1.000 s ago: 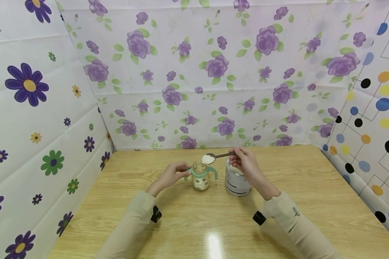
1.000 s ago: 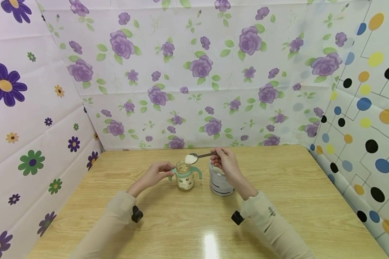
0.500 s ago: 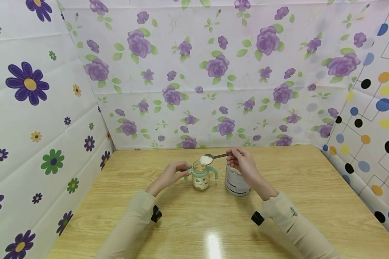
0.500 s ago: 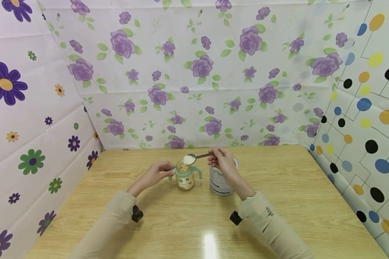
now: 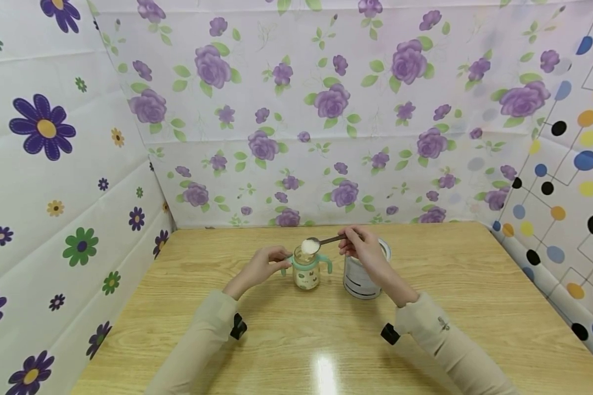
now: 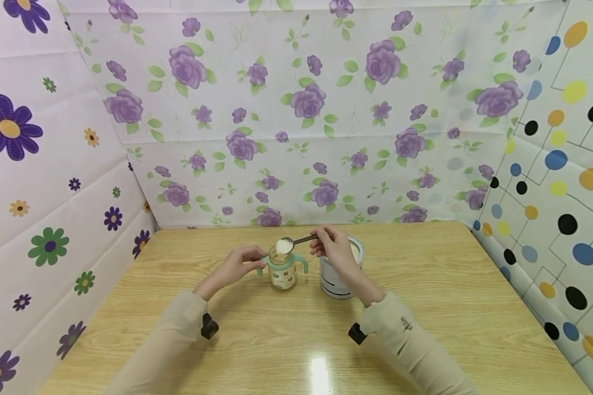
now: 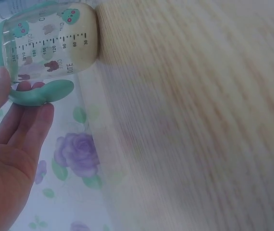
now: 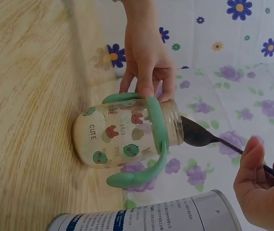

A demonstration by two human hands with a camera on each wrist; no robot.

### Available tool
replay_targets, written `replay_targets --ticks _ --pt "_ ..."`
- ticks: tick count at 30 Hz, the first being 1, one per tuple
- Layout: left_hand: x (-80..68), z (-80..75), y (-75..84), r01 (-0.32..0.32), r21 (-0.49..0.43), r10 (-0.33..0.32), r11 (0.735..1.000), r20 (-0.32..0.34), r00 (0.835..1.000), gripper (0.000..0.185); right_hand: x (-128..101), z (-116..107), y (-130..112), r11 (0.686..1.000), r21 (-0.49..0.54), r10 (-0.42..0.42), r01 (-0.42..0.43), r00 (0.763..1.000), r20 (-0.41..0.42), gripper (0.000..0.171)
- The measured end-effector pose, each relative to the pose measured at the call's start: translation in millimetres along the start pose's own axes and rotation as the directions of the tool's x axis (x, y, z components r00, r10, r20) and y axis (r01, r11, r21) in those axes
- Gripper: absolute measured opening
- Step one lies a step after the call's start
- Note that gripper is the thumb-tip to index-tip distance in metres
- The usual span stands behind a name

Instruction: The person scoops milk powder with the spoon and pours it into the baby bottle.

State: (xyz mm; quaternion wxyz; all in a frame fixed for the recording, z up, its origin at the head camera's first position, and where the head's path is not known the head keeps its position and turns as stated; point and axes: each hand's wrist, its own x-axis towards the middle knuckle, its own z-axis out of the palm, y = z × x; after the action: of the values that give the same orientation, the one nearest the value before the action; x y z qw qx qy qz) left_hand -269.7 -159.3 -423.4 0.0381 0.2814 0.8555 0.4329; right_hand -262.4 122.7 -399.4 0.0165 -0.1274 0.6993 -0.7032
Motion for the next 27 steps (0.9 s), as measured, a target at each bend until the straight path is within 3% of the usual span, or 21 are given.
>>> replay_targets --ticks 9,14,17,22,25,27 --pt "0.5 -0.2 0.2 -0.011 0.0 0.011 1.0 0.002 1.0 0.021 -1.6 9.0 0.2 0.982 -0.131 -0.134 0.137 0.991 0.032 0.034" --pt "0.4 -0.1 -0.1 -0.009 0.004 0.009 1.0 -0.001 1.0 0.021 -4.2 14.5 1.3 0.929 -0.276 -0.235 0.245 0.969 0.072 0.031" --pt "0.6 0.0 -0.5 -0.011 0.007 0.011 1.0 -0.003 1.0 0.021 -6.5 18.2 0.7 0.865 -0.374 -0.316 0.336 0.942 0.115 0.028" --pt "0.9 0.2 -0.6 -0.016 0.005 0.016 1.0 -0.003 1.0 0.021 -7.8 22.7 2.2 0.706 -0.517 -0.433 0.484 0.873 0.225 0.023" --pt "0.6 0.6 -0.2 -0.016 0.004 0.016 1.0 -0.006 1.0 0.02 -7.9 24.0 3.1 0.596 -0.556 -0.492 0.579 0.811 0.317 0.019" --pt "0.1 0.9 0.3 -0.013 0.0 0.013 1.0 -0.008 1.0 0.02 -7.3 23.9 4.3 0.513 -0.558 -0.533 0.652 0.752 0.388 0.017"
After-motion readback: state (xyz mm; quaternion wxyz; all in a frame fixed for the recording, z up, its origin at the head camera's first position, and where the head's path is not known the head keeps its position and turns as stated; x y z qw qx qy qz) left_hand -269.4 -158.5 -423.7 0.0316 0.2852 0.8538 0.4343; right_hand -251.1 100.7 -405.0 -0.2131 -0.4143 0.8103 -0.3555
